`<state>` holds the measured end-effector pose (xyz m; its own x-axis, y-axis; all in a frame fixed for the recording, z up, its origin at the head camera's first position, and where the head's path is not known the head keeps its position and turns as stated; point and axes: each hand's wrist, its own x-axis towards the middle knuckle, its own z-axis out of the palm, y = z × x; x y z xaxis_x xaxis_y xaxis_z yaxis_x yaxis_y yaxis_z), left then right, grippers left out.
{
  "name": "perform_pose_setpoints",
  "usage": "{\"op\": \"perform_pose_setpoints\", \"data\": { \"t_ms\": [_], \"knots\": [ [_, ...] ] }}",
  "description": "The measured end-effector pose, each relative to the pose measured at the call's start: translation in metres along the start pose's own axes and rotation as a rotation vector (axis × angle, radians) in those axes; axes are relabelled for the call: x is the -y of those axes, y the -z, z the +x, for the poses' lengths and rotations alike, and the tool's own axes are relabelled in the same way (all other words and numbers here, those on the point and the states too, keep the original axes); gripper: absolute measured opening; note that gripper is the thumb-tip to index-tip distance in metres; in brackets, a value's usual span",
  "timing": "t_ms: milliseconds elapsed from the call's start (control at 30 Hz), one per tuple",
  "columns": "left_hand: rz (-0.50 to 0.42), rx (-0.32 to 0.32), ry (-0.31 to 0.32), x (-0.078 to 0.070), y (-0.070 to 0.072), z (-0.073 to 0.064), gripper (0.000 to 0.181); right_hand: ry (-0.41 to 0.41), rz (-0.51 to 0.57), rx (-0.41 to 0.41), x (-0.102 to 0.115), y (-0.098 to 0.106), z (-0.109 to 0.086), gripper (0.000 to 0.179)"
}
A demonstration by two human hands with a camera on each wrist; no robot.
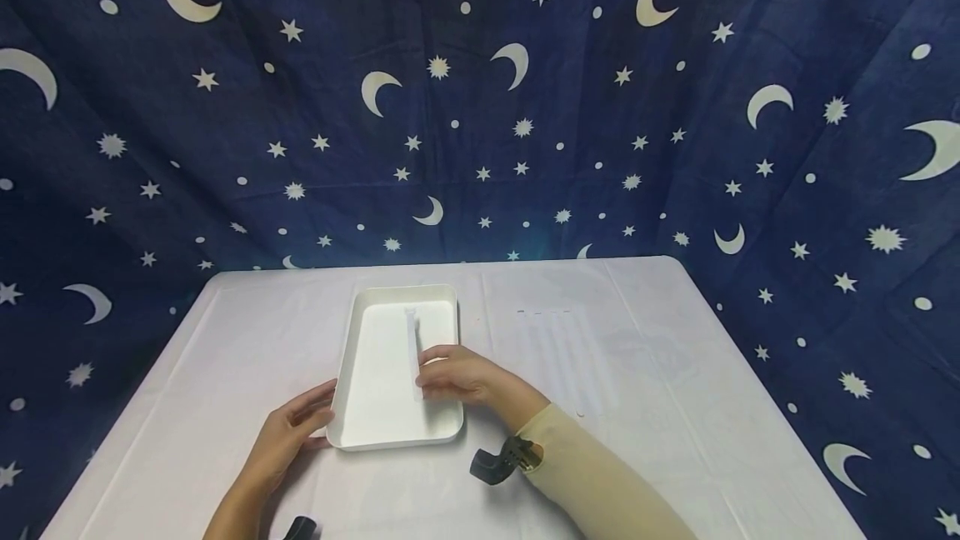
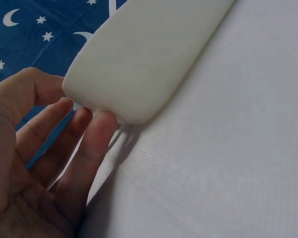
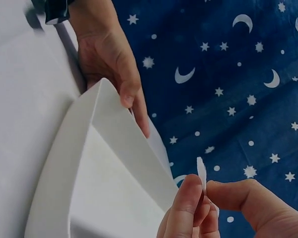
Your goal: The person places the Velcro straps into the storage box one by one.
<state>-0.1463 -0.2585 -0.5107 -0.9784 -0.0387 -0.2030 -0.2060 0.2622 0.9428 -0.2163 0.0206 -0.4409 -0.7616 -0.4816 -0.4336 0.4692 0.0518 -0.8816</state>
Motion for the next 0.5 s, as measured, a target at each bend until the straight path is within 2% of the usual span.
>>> {"op": "perform_pose_setpoints", "data": {
  "t_ms": [500],
  "knots": [
    [-0.001, -0.001, -0.013, 0.001, 0.001, -0.001, 0.06, -0.042, 0.022, -0.032, -0.003, -0.022, 0.014, 0.035]
  ]
}}
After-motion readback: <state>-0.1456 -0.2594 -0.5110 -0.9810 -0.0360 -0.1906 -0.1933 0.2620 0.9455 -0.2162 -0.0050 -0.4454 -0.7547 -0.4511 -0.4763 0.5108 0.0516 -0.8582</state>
